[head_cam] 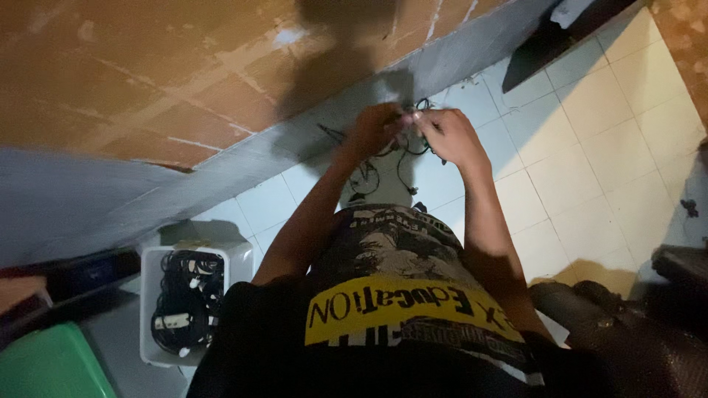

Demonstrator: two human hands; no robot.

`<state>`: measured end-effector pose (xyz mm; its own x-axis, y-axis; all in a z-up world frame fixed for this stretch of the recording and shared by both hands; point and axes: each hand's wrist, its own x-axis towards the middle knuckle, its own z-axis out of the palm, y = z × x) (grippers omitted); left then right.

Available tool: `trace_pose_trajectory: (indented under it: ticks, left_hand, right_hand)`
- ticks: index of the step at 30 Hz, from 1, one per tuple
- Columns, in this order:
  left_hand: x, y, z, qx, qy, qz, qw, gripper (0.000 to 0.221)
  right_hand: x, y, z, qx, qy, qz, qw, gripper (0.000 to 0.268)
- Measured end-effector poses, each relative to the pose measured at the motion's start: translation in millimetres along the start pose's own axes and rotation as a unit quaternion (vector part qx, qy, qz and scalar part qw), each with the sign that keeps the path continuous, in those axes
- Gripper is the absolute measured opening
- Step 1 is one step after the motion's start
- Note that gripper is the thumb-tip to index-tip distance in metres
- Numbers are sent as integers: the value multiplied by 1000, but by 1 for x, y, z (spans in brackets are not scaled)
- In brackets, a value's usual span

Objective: The person organizes a bundle of cables and a power strip into a plastic storage bin.

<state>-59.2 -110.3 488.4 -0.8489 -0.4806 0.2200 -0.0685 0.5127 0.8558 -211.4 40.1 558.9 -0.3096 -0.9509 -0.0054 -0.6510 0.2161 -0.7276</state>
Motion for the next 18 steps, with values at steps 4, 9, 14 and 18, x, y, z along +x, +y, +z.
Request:
trace_pose_trajectory:
  ticks: [4,9,14,18]
  left_hand:
    - [-8,-20,-18,23,-2,-88,996,32]
    - [-43,-77,-8,24,21,-161,986,37]
    - [-86,-121,21,-10,13,-223,975,39]
    - [-115,-133,14,-127,-8,-265,956,41]
  right_hand:
    - [1,8,4,116,57,21,991,34]
    - [5,14,-2,290,116,1,950,45]
    - [16,3,-1,554,118,-32,823,46]
    - [27,-5,-9,564,127,-35,815,48]
